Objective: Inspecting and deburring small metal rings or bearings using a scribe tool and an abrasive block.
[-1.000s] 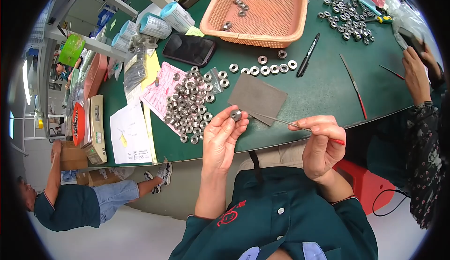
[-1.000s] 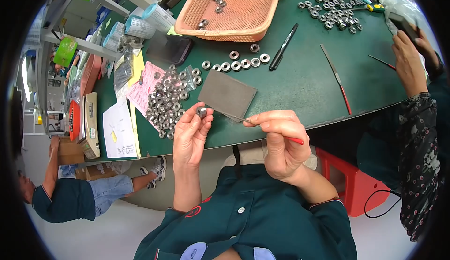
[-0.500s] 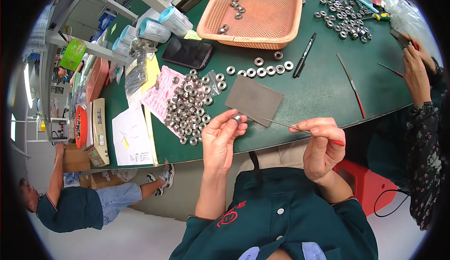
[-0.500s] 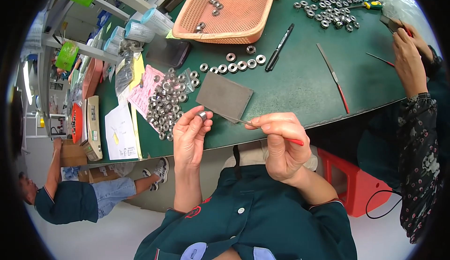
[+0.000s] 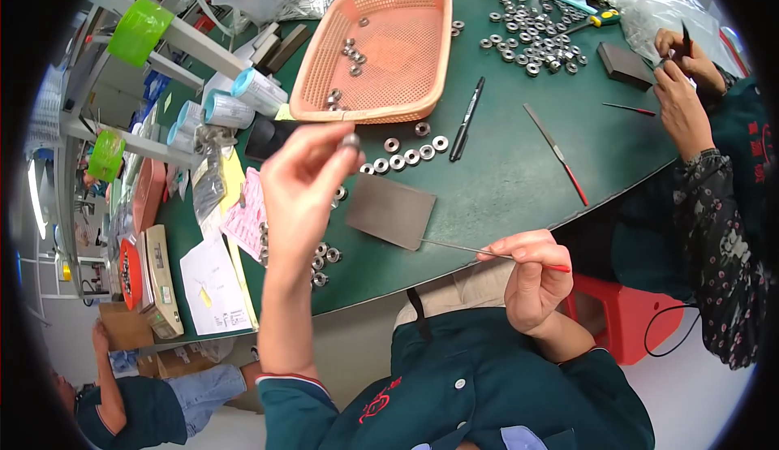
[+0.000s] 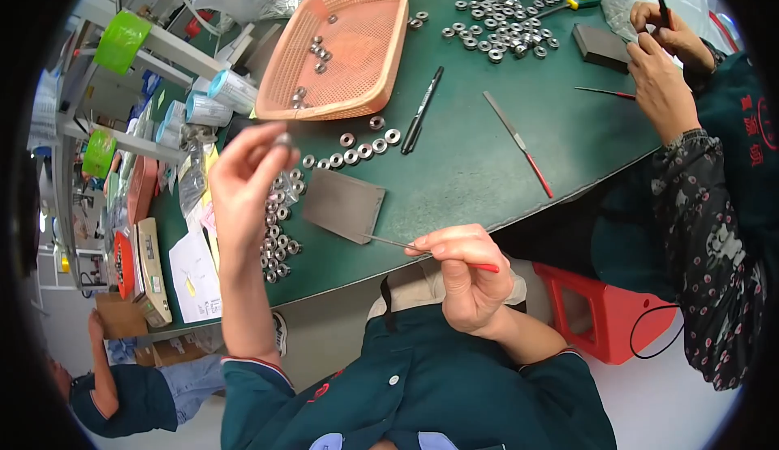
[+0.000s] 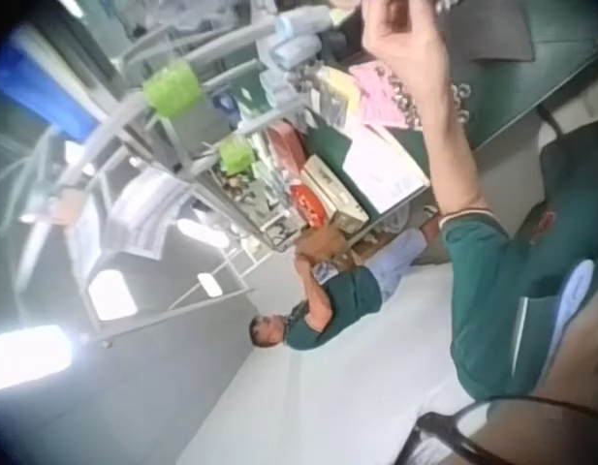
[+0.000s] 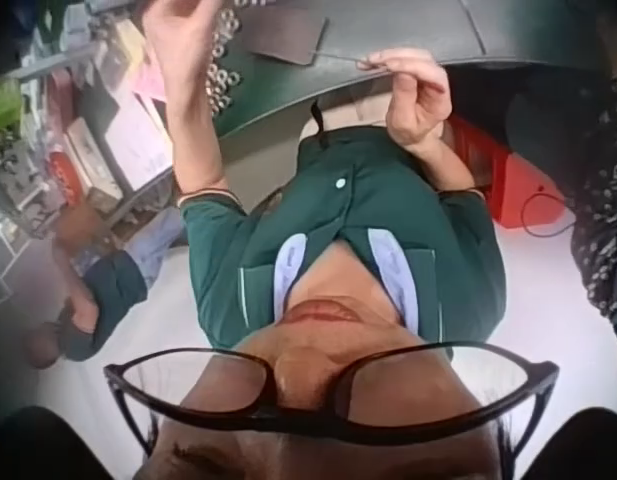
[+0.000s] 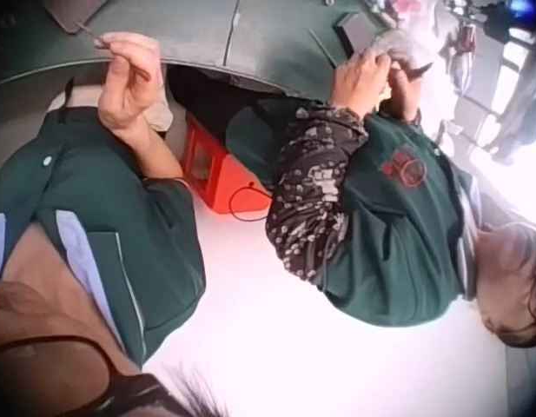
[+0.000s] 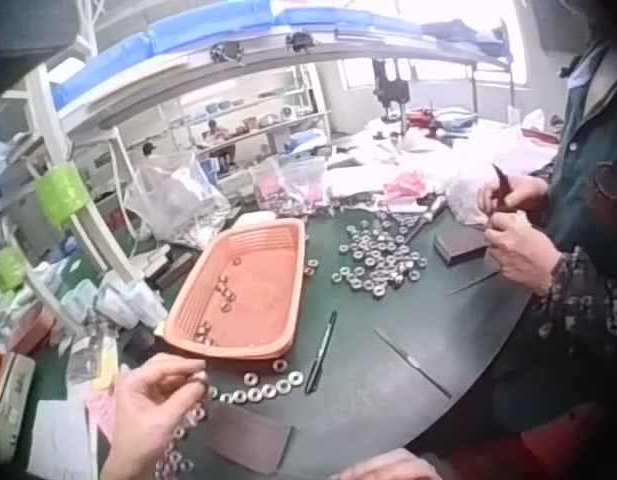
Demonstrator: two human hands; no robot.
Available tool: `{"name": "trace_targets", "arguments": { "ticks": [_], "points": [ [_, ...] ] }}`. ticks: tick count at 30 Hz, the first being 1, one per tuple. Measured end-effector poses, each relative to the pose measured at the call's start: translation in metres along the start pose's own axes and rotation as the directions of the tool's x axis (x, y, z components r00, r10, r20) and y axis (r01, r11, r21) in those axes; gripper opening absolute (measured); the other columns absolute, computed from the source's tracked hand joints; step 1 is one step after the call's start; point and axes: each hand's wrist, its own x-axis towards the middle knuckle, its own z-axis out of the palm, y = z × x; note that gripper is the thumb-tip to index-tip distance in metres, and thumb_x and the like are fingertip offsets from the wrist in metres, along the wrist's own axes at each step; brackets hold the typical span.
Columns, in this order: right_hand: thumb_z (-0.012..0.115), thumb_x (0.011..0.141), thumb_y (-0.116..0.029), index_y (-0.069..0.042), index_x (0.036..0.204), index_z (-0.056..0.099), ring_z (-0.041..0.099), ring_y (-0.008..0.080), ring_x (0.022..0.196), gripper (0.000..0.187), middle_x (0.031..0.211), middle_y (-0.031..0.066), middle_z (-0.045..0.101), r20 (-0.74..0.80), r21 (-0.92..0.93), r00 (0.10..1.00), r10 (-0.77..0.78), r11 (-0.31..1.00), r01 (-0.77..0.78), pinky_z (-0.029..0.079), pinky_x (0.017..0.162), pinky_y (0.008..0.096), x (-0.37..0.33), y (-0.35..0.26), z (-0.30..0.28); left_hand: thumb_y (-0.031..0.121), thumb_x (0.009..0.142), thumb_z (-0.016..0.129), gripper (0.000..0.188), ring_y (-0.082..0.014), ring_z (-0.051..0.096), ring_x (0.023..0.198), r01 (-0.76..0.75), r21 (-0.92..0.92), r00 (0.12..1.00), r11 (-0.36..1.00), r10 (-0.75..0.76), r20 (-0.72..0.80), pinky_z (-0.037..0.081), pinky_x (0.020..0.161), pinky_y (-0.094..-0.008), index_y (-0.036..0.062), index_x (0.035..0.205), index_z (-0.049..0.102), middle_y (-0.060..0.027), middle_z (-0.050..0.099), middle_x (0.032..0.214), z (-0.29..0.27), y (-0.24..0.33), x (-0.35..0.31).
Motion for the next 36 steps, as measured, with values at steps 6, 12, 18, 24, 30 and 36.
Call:
{"name": "trace_targets", "arguments": {
  "ticks": [6,12,18,24,30,36],
  "points": [
    [0.042,0.091,-0.002,0.002,0.094,0.050,0.061,0.0225,0.072,0.009,0.089,0.0185,0.056,-0.015,-0.035,1.000,-0.009,0.999,0.008,0.055,0.066,0.0333,-0.005,-0.010,-0.007,-0.001,0.076,0.058,0.015,-0.0248,0.063,0.074,-0.411,0.582,0.911,0.702,0.348,0.222,0.049,0.070,-0.0298,-0.0017,0.090,0.064,-0.0138,0.062,0.086,-0.004,-0.030,0.098],
    [0.041,0.092,-0.004,0.002,0.092,0.048,0.061,0.0221,0.070,0.009,0.087,0.0192,0.057,-0.085,-0.099,0.996,-0.030,0.995,0.022,0.054,0.064,0.0318,-0.007,-0.018,-0.025,0.005,0.075,0.062,0.007,-0.0303,0.059,0.068,-0.503,0.750,0.793,0.430,0.574,0.203,0.046,0.065,-0.0372,0.0000,0.081,0.063,-0.0133,0.059,0.072,0.020,-0.027,0.095],
    [0.042,0.092,-0.005,0.002,0.092,0.048,0.061,0.0225,0.068,0.010,0.086,0.0190,0.057,-0.083,-0.063,0.996,-0.014,0.998,0.008,0.054,0.062,0.0317,-0.003,-0.017,-0.031,0.011,0.071,0.069,0.013,-0.0276,0.056,0.055,-0.478,0.734,0.878,0.482,0.295,0.377,0.043,0.052,-0.0345,0.0010,0.069,0.061,-0.0114,0.056,0.060,0.045,-0.025,0.023],
    [0.043,0.092,-0.006,0.002,0.090,0.051,0.061,0.0227,0.067,0.010,0.086,0.0191,0.057,-0.049,-0.028,0.998,0.042,0.999,-0.044,0.053,0.063,0.0317,0.006,-0.014,-0.032,0.019,0.069,0.071,0.019,-0.0269,0.057,0.053,-0.321,0.777,0.936,0.542,0.056,0.348,0.043,0.052,-0.0360,0.0036,0.078,0.065,-0.0110,0.056,0.057,0.057,-0.050,0.033],
    [0.043,0.092,-0.006,0.002,0.091,0.050,0.061,0.0222,0.067,0.011,0.087,0.0191,0.057,-0.104,-0.014,0.994,0.046,0.999,-0.048,0.054,0.062,0.0317,0.000,-0.018,-0.039,0.017,0.069,0.070,0.020,-0.0324,0.061,0.062,-0.291,0.780,0.935,0.555,-0.009,0.355,0.047,0.058,-0.0401,0.0013,0.078,0.063,-0.0135,0.060,0.060,0.064,-0.045,0.036],
    [0.042,0.092,-0.006,0.002,0.093,0.046,0.060,0.0220,0.067,0.010,0.087,0.0193,0.055,-0.099,-0.080,0.995,-0.004,0.997,-0.004,0.055,0.061,0.0318,0.003,-0.018,-0.051,0.004,0.082,0.060,0.019,-0.0113,0.056,0.069,0.188,-0.055,0.957,0.981,-0.171,0.233,0.045,0.062,-0.0219,-0.0005,0.100,0.060,-0.0081,0.060,0.094,0.050,-0.021,-0.004]
  ]
}}
